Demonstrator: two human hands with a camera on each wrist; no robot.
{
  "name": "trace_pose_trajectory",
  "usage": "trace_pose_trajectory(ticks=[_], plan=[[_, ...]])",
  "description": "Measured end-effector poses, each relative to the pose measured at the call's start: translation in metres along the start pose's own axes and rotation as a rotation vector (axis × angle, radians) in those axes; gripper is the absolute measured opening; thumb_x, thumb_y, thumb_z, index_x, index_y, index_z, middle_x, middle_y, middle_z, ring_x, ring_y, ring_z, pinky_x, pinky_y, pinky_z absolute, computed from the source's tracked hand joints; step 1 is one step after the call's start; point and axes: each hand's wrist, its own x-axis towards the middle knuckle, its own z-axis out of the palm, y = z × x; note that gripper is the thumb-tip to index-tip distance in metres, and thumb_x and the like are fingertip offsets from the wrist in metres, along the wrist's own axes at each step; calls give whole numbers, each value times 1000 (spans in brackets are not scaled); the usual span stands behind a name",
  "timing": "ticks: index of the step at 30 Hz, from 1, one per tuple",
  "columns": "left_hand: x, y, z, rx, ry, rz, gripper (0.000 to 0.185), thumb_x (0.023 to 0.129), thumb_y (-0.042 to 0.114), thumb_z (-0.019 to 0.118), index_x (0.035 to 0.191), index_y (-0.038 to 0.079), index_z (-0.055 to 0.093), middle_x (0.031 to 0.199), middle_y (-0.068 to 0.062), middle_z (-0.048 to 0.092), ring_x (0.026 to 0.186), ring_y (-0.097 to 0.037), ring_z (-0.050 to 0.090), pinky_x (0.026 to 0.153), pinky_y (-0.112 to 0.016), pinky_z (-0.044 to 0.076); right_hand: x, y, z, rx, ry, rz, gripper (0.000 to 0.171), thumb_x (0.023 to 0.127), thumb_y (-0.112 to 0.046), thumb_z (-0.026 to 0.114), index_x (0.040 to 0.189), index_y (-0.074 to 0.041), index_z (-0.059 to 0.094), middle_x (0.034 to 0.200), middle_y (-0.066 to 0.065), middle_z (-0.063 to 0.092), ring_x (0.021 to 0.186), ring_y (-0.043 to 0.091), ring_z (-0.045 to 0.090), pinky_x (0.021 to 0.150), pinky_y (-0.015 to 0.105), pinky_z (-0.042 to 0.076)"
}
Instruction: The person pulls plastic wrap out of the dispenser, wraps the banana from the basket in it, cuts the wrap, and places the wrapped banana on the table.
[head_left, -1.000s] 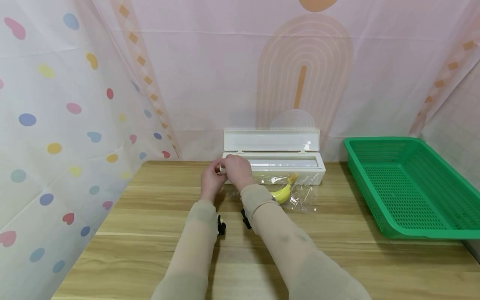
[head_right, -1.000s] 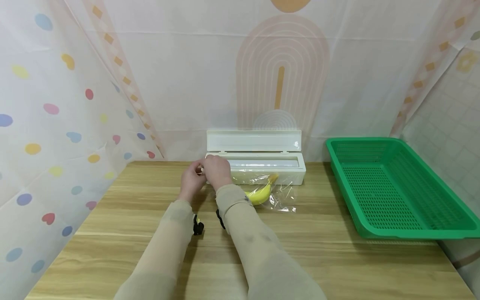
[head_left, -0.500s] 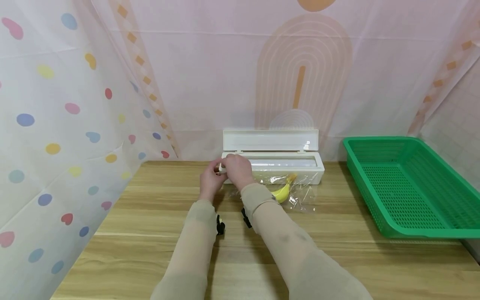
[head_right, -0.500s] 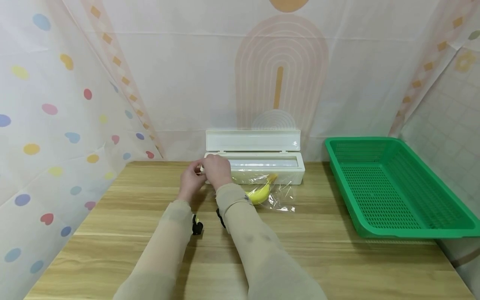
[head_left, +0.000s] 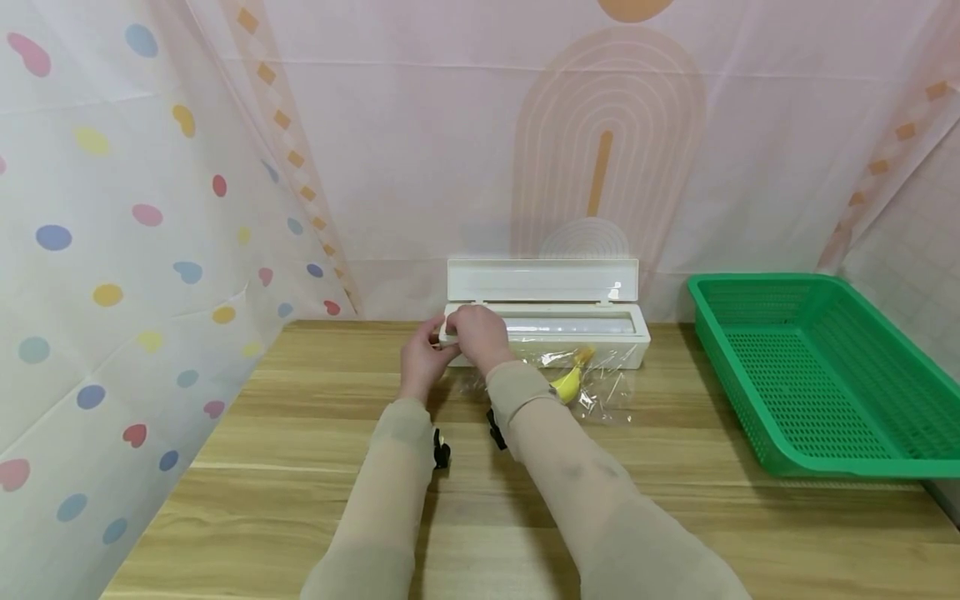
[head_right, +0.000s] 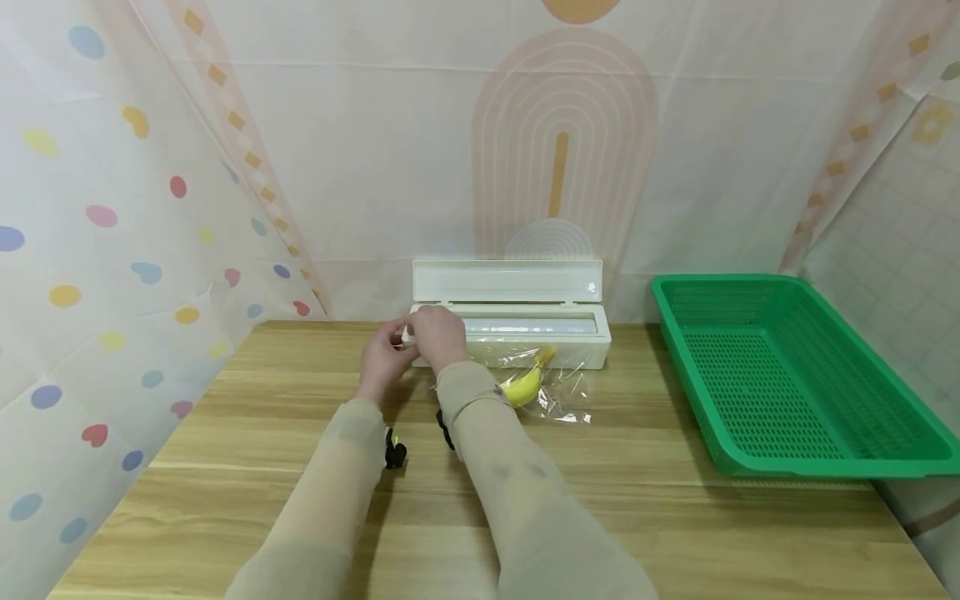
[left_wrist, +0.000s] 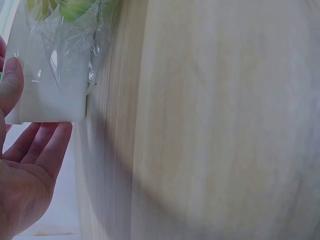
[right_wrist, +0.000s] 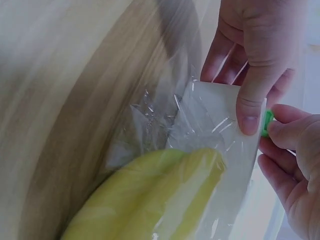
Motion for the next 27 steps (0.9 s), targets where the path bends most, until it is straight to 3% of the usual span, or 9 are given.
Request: trace_pose_trajectory(ticks=[8,27], plan=[[0,1,1,-9,1,-1,61,84,21,81,138,10,57,118,-18,67,106,-30,65,86,-40,56,2,4,-5,25,-30,-6,25,83,-4,75,103,-17,77,111,0,71,104,19,64,88,33,53],[0,-1,0,-1,0,-1,61,83,22,82,137,11,58,116,-18,67,104,-29,65,84,-40,56,2,5,-5,51,-51,4,25,84,-4,74,105,-17,77,113,0,71,104,20,64,85,33,54]])
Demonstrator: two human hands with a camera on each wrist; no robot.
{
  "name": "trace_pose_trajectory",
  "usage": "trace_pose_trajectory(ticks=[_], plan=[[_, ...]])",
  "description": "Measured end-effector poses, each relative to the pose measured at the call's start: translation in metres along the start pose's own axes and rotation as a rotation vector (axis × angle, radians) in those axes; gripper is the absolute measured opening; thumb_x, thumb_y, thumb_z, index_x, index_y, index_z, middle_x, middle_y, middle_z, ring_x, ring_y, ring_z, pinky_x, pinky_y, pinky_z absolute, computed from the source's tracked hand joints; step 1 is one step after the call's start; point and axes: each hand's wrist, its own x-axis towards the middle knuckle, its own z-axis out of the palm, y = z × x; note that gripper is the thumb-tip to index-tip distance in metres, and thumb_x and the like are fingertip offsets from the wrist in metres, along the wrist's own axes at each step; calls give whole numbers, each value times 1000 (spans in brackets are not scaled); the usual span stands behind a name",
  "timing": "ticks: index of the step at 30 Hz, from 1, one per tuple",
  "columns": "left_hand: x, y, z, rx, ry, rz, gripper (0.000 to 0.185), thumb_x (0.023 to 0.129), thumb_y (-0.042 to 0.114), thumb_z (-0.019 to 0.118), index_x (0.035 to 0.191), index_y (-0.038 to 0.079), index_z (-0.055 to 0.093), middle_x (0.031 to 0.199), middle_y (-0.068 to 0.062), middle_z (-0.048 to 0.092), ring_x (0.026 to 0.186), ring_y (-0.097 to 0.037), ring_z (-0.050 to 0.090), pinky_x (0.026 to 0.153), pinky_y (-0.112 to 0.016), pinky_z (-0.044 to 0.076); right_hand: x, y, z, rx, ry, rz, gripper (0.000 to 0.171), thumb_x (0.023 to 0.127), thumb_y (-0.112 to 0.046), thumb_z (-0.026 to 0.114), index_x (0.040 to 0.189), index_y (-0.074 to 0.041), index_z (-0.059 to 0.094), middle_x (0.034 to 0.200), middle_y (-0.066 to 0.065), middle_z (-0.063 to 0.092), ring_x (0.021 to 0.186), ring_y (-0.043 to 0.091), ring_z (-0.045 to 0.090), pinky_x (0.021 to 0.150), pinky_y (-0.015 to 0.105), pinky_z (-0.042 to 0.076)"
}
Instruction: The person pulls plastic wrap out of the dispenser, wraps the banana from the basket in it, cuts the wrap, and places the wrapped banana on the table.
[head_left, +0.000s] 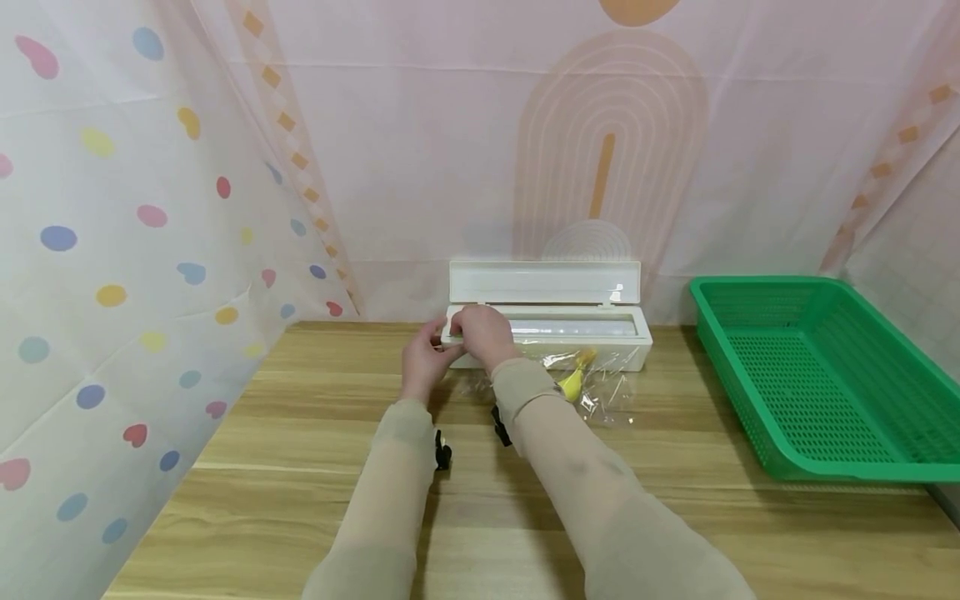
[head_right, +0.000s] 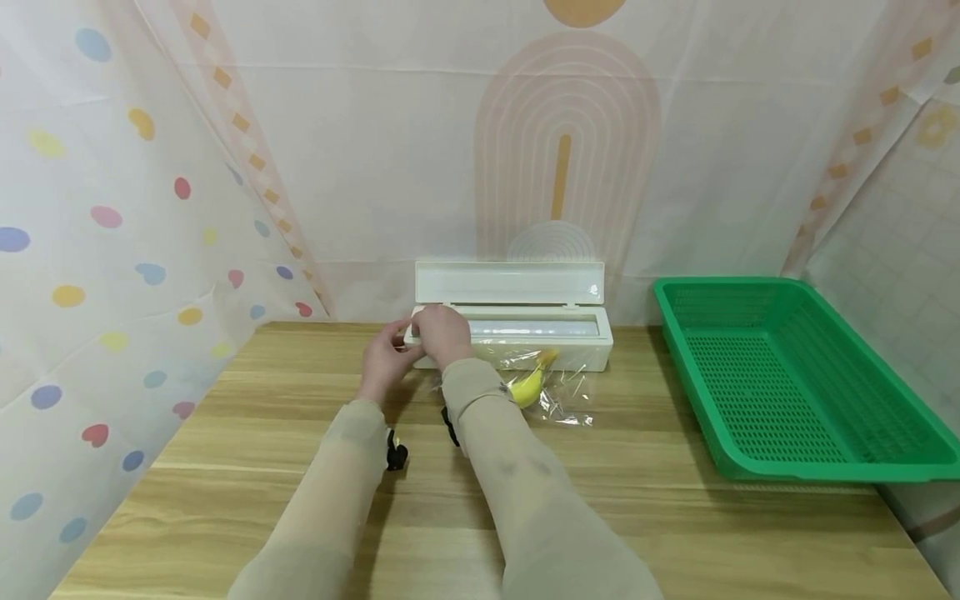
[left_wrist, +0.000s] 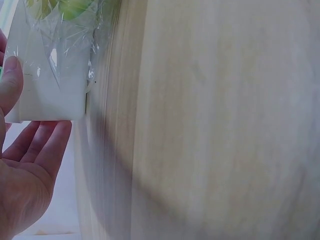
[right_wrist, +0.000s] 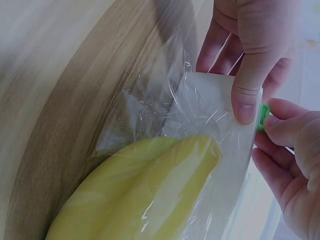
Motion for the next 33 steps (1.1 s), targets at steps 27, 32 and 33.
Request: trace_pose_trajectory(ticks=[27,32,33], plan=[[-2,3,2,4,3,12,58,83,21,82,135,10,58,114,-17,68,101,-29,66,84,-40,56,-5,3,1,-34,27,-29,21,86,-6,73,104,-16,77,108,0,69,102,20,64,86,32,54],[-2,2,1,-13,-2,14,59,83,20,82,136,9,58,115,-18,68,102,-30,65,86,-40,55,-6,6,-2,-34,-3,-25,20,87,-9,74,106,-16,76,110,1,69,104,20,64,87,33,54],[-2,2,0,-20,-4,18,61,83,19,82,137,8,57,116,-20,67,102,-30,65,86,-40,55,-6,7,-3,-35,-3,-24,20,88,-8,73,106,-16,76,110,1,69,104,20,64,87,32,54]])
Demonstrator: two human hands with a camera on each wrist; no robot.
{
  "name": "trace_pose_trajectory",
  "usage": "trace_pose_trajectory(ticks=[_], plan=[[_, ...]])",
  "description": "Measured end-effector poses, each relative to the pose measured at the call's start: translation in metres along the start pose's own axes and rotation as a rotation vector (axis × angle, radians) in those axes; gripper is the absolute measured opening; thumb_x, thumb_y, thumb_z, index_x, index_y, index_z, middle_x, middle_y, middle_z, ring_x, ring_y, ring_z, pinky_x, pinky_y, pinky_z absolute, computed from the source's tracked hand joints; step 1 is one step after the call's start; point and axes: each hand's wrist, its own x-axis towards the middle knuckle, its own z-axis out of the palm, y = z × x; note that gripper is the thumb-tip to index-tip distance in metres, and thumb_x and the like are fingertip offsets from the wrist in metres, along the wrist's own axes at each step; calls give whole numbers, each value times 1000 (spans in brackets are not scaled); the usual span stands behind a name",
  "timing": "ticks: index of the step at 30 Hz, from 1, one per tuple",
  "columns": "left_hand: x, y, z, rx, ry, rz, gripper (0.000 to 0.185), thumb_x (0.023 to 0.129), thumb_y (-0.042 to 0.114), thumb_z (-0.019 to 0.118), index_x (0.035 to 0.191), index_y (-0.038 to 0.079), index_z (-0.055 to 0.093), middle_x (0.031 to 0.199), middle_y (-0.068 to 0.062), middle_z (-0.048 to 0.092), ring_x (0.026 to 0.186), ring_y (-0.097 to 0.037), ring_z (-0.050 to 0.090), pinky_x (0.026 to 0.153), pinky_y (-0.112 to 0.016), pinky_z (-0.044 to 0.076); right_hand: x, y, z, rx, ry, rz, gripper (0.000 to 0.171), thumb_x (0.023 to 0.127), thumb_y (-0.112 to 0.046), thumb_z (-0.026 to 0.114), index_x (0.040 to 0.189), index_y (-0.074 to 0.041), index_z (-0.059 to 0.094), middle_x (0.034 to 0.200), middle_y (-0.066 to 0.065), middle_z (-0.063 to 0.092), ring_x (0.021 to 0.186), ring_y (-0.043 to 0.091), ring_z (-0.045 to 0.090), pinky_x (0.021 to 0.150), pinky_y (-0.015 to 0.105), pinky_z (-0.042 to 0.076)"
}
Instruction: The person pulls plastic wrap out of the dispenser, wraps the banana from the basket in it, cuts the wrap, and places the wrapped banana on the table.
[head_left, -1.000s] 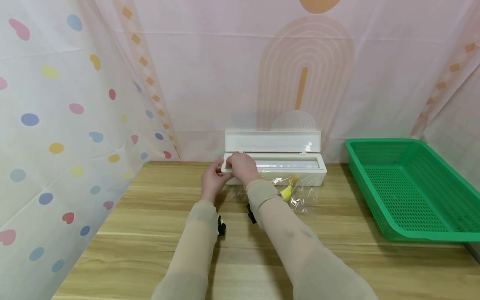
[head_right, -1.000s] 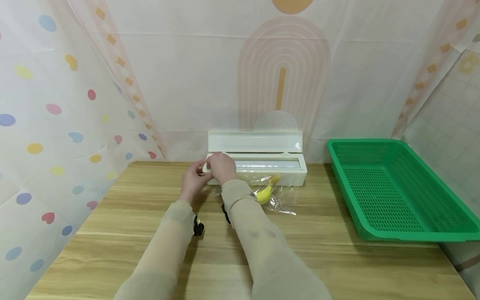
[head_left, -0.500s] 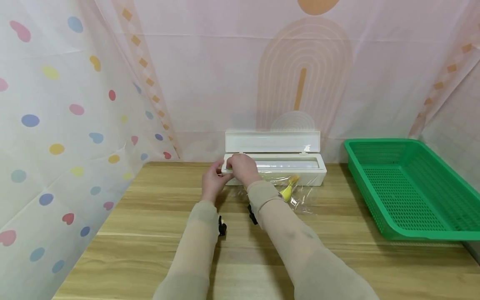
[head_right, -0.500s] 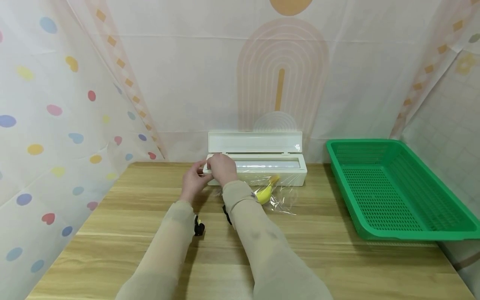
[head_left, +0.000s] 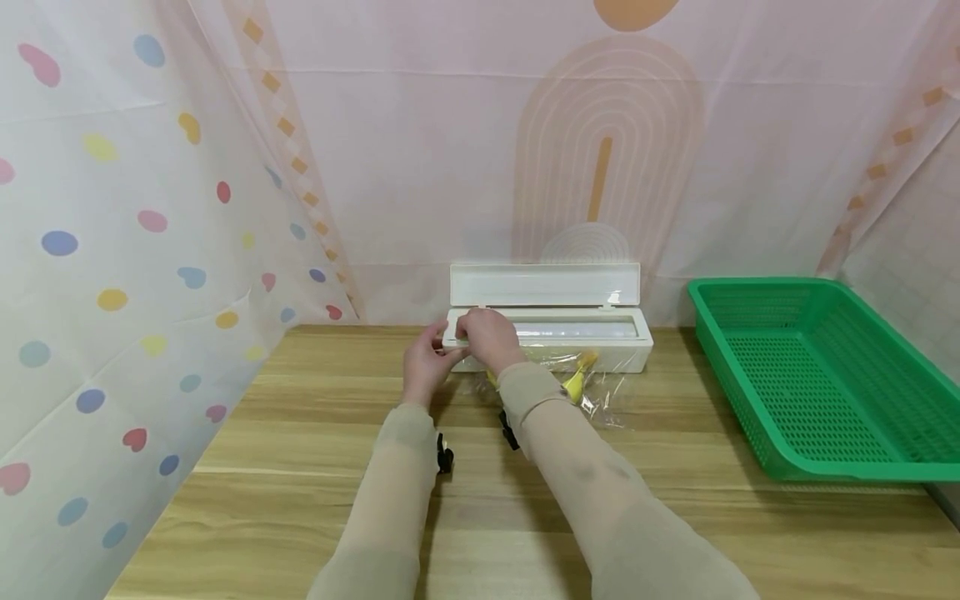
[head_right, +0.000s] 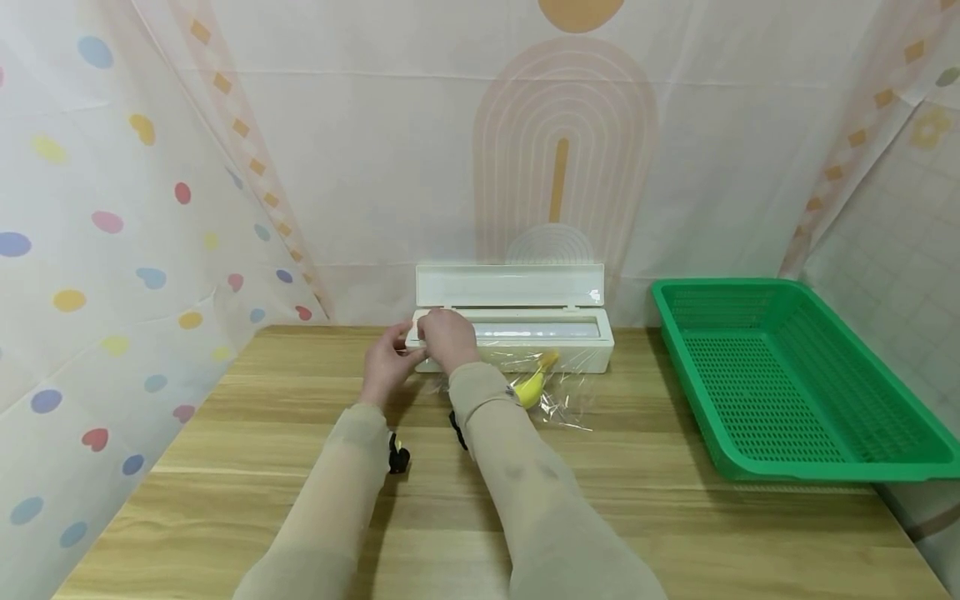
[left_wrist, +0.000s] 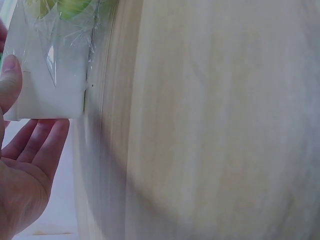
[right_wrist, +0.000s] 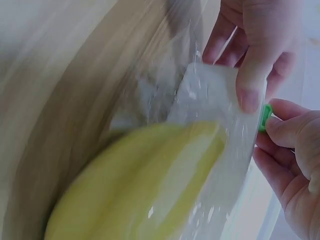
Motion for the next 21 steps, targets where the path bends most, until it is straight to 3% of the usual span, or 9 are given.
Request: trace_pose_trajectory(ticks=[8,14,21], plan=[[0,-1,3,-33,15,1,66,82,17,83,140,4,53,119,-23,65,103,-33,64,90,-42,53,-9,23,-5,64,8,9,28,88,6,62,100,-14,77,108,1,71,102,19,63,91,33,52],[0,-3,3,-19,-4,-17,66,83,19,82,140,6,53,119,-22,65,103,-32,64,89,-41,54,-15,28,-7,69,-15,3,33,88,9,61,106,-14,76,111,2,70,106,19,63,94,33,51],[1,-4,5,-25,-1,-20,65,83,19,82,140,7,54,118,-20,66,103,-31,65,89,-40,54,-19,38,-9,51,7,-10,30,88,7,62,101,-15,77,106,0,70,101,18,63,90,32,52]])
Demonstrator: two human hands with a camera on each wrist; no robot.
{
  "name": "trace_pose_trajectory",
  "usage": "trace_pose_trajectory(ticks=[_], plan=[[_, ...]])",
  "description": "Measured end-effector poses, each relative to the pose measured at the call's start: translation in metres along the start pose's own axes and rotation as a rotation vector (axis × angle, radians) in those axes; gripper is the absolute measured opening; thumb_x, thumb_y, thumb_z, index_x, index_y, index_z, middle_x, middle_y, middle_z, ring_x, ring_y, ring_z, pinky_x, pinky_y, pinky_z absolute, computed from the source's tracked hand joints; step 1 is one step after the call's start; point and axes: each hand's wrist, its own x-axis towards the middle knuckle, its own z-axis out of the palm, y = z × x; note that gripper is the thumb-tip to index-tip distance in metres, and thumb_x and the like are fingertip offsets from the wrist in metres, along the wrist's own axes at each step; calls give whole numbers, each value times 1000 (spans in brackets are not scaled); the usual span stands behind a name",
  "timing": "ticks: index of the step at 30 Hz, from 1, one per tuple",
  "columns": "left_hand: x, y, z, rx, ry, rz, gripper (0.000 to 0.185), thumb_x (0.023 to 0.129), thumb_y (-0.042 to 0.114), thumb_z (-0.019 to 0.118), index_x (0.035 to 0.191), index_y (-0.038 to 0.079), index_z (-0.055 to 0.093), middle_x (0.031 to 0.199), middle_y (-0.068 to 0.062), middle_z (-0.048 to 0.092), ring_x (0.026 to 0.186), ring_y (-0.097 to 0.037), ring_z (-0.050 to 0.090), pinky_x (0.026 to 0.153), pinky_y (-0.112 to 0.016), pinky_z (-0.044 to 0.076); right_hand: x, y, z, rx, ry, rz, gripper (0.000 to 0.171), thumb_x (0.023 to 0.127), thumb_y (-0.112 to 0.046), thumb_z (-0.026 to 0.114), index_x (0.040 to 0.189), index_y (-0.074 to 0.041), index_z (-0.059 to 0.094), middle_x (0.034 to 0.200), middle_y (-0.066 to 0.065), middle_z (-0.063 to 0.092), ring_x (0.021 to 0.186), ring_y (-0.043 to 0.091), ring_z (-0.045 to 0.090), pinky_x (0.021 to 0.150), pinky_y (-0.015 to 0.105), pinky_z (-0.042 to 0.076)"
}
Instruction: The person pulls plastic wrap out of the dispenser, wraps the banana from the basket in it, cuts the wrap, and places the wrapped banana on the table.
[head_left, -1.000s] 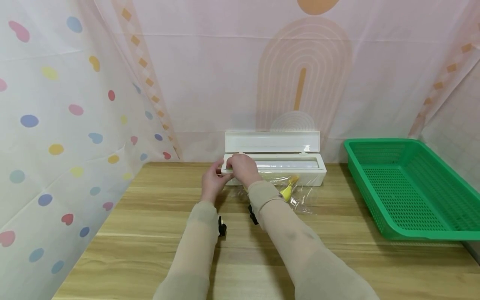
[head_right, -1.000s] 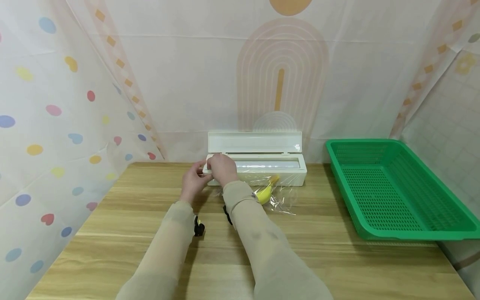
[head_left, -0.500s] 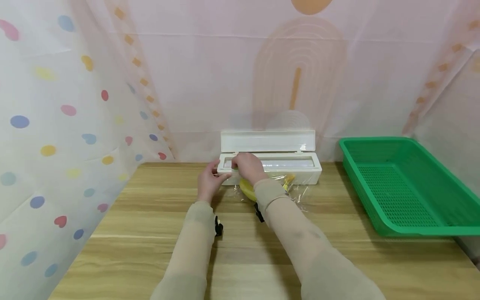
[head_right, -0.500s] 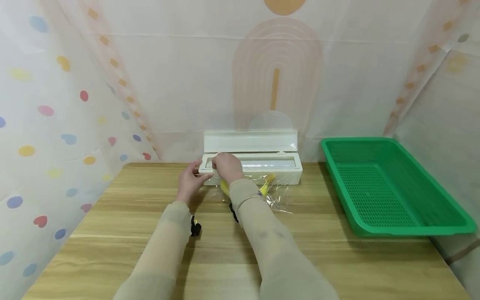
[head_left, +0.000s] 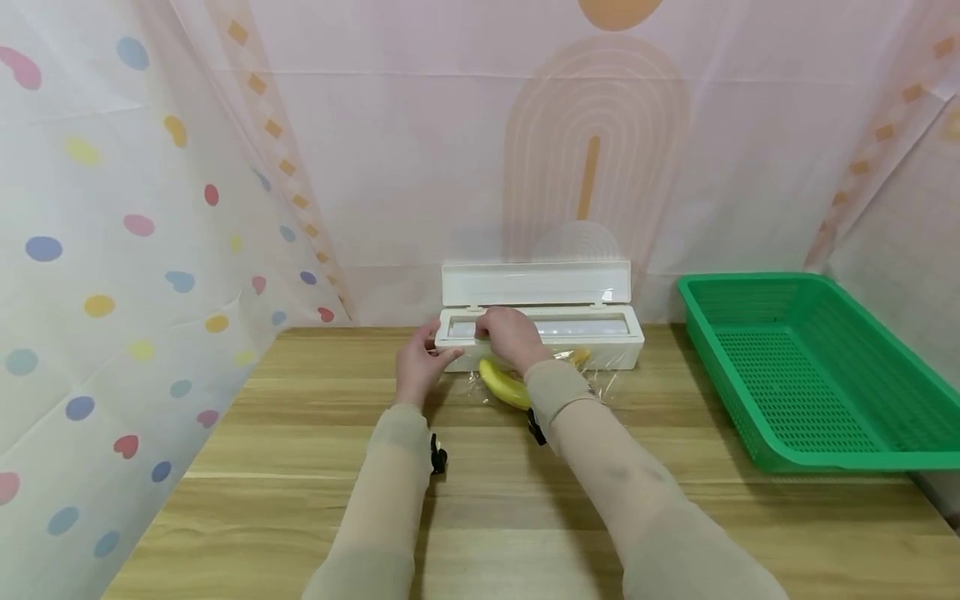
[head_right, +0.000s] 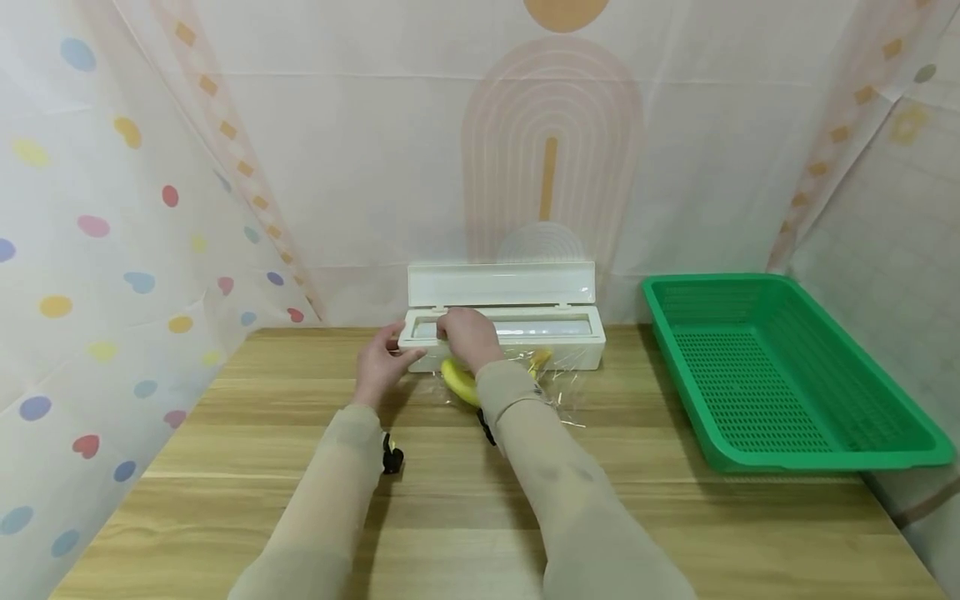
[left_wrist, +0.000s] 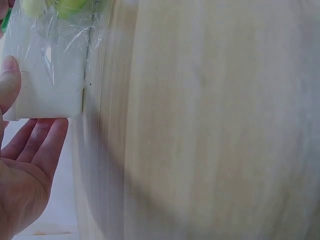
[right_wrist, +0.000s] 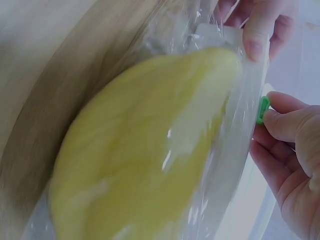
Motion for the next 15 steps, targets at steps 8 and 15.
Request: trace_pose_trajectory(ticks=[8,15], plan=[[-1,0,-1,6,4,-7,66,83,18,82,142,8,52,118,-20,65,103,-31,63,89,-40,53,-8,16,-7,3,-5,14,22,93,-1,63,100,-15,77,106,0,70,103,19,63,92,34,51],[-2,0,1,1,7,11,66,83,16,82,141,5,53,118,-21,65,102,-32,64,88,-41,54,-18,28,-13,4,-14,21,27,91,4,61,101,-15,77,109,2,70,106,20,62,94,34,50]])
